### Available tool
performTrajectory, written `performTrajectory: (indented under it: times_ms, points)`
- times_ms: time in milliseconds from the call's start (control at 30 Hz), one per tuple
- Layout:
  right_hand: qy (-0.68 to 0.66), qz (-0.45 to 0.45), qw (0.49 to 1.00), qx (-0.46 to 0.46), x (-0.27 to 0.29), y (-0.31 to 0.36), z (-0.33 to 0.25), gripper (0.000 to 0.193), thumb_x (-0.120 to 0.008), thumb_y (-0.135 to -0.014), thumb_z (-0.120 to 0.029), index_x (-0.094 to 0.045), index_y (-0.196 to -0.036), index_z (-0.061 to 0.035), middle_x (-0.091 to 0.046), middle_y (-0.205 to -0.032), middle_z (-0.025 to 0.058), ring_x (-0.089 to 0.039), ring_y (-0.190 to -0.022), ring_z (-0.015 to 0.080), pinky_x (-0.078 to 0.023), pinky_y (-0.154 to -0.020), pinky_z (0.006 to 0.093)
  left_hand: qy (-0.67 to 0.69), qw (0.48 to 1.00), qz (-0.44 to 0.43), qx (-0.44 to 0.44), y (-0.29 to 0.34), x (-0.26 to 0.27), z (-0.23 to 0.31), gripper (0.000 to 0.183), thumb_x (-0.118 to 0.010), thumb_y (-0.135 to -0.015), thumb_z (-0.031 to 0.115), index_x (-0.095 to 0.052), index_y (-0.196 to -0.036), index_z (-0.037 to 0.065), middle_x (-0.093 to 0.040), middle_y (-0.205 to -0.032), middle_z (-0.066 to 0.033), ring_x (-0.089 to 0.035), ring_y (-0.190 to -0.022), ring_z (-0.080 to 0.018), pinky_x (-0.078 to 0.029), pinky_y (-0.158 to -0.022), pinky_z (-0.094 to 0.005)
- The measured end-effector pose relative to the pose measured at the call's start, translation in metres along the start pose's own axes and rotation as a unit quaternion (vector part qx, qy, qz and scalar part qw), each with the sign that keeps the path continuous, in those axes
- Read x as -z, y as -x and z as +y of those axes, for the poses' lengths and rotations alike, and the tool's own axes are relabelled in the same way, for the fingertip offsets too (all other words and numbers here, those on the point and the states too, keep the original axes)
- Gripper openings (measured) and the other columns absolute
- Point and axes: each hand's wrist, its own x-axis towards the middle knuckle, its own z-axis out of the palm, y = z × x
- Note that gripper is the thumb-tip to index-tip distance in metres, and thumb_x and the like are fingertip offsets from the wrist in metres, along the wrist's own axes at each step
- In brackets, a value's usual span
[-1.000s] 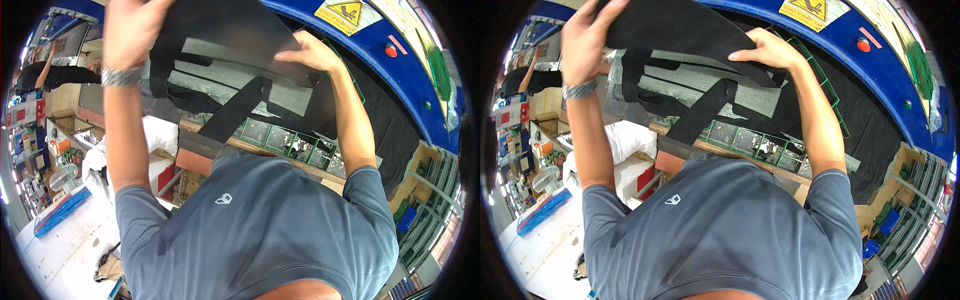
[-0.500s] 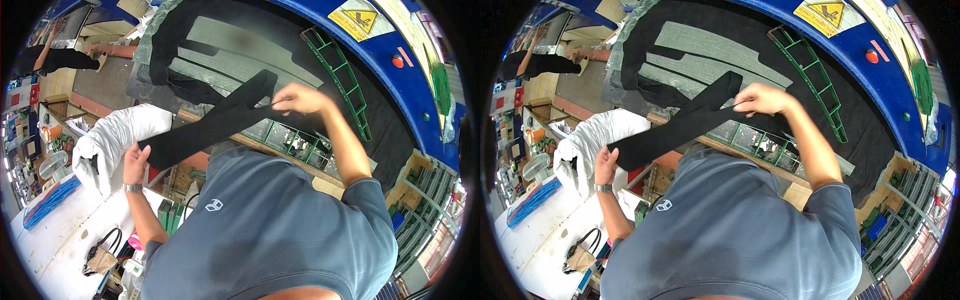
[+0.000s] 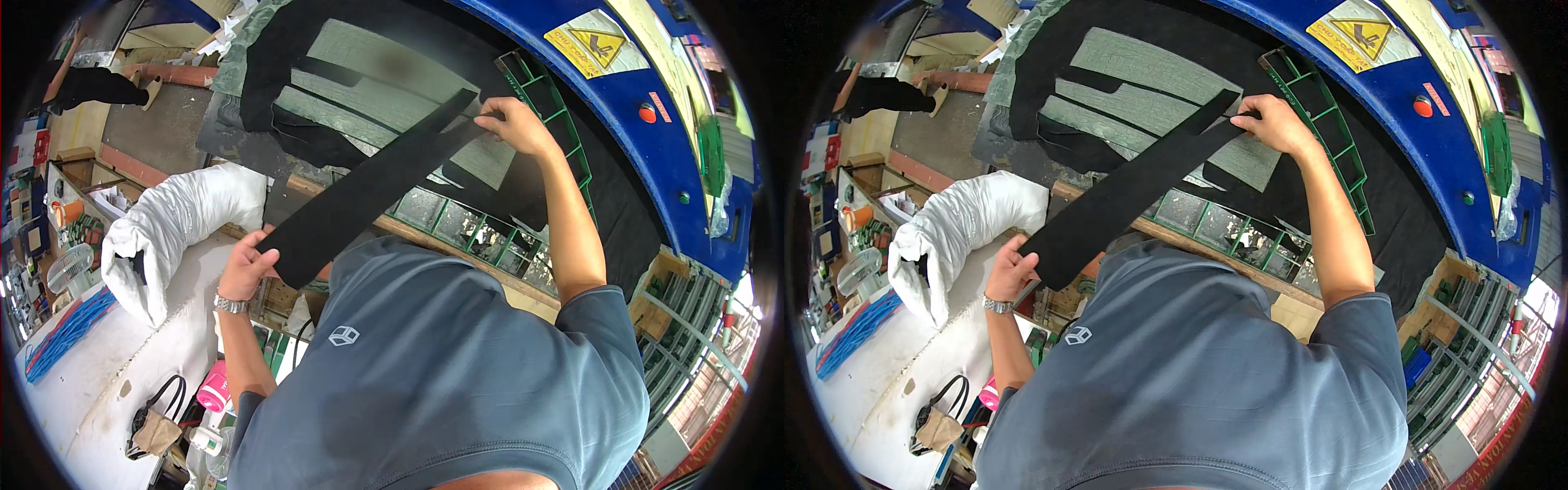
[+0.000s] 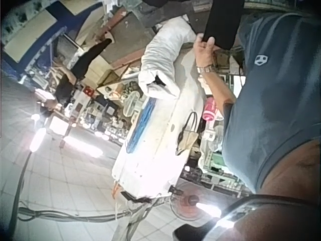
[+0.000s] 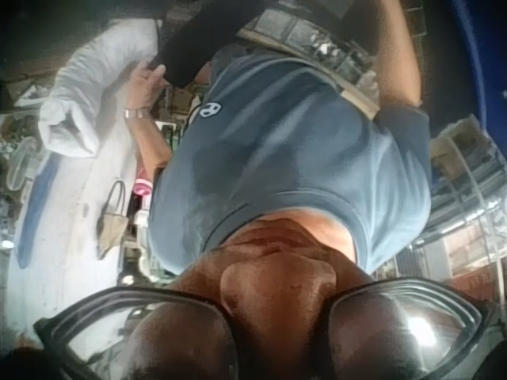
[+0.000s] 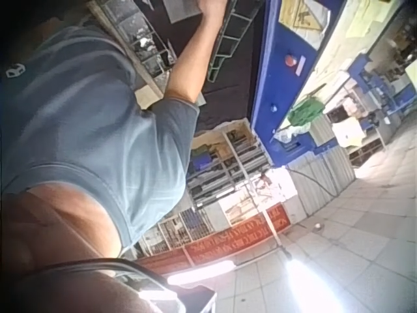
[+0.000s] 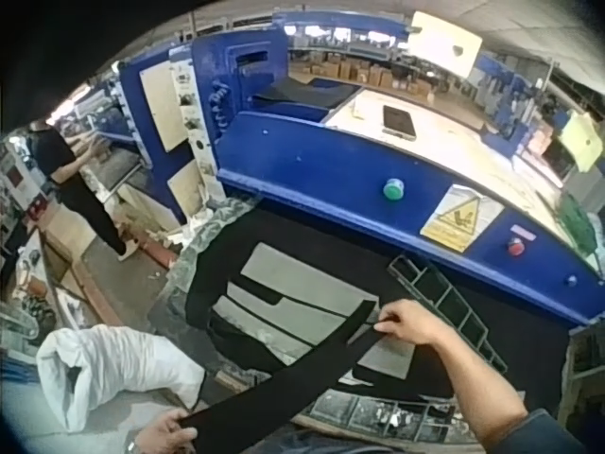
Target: Using a hydraulic clicker press and metal dies to cut shoe components from a large sheet of black fabric.
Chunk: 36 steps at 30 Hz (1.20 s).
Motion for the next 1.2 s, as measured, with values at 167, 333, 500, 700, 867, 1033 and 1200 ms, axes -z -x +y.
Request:
performTrajectory:
  times_ms: [167,333,500,700,867,1033,1200]
  points:
    - [0.055,0.001,0.999,-0.002,-0.001,-0.015,0.011,0.021,-0.076,-0.097,-0.020,-0.075,-0.108,-0.0026,-0.073,-0.082,0.0140,-0.072,-0.077,0.0241,-0.056,-0.074,0.0386,0.005,0.998,-0.046,0.051,-0.018,-0.001,-0.026,0.020,-0.073,-0.101,0.008,-0.061,-0.116,0.002,-0.075,-0.105,-0.0076,-0.074,-0.083,-0.0120,-0.065,-0.075,-0.0295]
    - [0.060,0.080,0.995,0.012,-0.005,-0.053,0.021,0.024,-0.083,-0.090,-0.022,-0.079,-0.105,-0.0045,-0.077,-0.090,0.0158,-0.074,-0.087,0.0279,-0.056,-0.081,0.0399,-0.021,0.993,-0.066,0.098,-0.037,-0.002,-0.042,0.018,-0.072,-0.101,0.009,-0.061,-0.115,0.005,-0.074,-0.109,-0.0039,-0.074,-0.090,-0.0119,-0.067,-0.081,-0.0331]
    - [0.121,0.132,0.984,0.002,-0.020,-0.075,0.038,0.029,-0.090,-0.082,-0.023,-0.080,-0.104,-0.0057,-0.071,-0.109,0.0190,-0.070,-0.102,0.0351,-0.055,-0.089,0.0433,-0.038,0.988,-0.089,0.118,-0.058,0.006,-0.070,0.012,-0.071,-0.103,0.009,-0.061,-0.109,0.006,-0.073,-0.108,-0.0015,-0.073,-0.094,-0.0108,-0.066,-0.081,-0.0321]
    - [0.085,0.143,0.985,0.037,-0.019,-0.079,0.032,0.035,-0.093,-0.072,-0.016,-0.068,-0.092,-0.0015,-0.073,-0.090,0.0188,-0.072,-0.086,0.0350,-0.056,-0.077,0.0444,-0.110,0.991,-0.036,0.068,-0.080,0.019,-0.114,0.020,-0.077,-0.100,0.012,-0.057,-0.096,0.012,-0.063,-0.084,0.0048,-0.063,-0.075,-0.0062,-0.053,-0.067,-0.0256]
    - [0.141,0.085,0.985,-0.050,-0.020,-0.092,0.026,0.042,-0.096,-0.072,-0.021,-0.074,-0.101,-0.0016,-0.077,-0.099,0.0215,-0.075,-0.099,0.0374,-0.059,-0.083,0.0455,-0.197,0.978,-0.032,0.064,-0.090,0.018,-0.109,0.036,-0.080,-0.098,0.014,-0.048,-0.082,0.014,-0.049,-0.071,0.0082,-0.057,-0.065,-0.0063,-0.041,-0.059,-0.0262]
    - [0.176,0.081,0.980,-0.044,-0.021,-0.086,0.044,0.036,-0.092,-0.080,-0.025,-0.076,-0.104,-0.0016,-0.078,-0.101,0.0195,-0.076,-0.095,0.0345,-0.058,-0.084,0.0434,-0.421,0.907,-0.006,0.006,-0.111,0.031,-0.117,0.026,-0.082,-0.092,0.024,-0.077,-0.110,0.006,-0.081,-0.100,-0.0129,-0.078,-0.095,-0.0248,-0.060,-0.086,-0.0385]
    - [0.142,0.084,0.986,-0.006,-0.014,-0.058,-0.001,0.035,-0.089,-0.082,-0.014,-0.068,-0.108,-0.0034,-0.074,-0.095,0.0197,-0.073,-0.090,0.0343,-0.057,-0.080,0.0431,-0.404,0.907,0.097,-0.072,-0.082,0.000,-0.052,0.029,-0.079,-0.094,0.024,-0.074,-0.114,0.004,-0.081,-0.102,-0.0148,-0.078,-0.097,-0.0269,-0.060,-0.087,-0.0387]
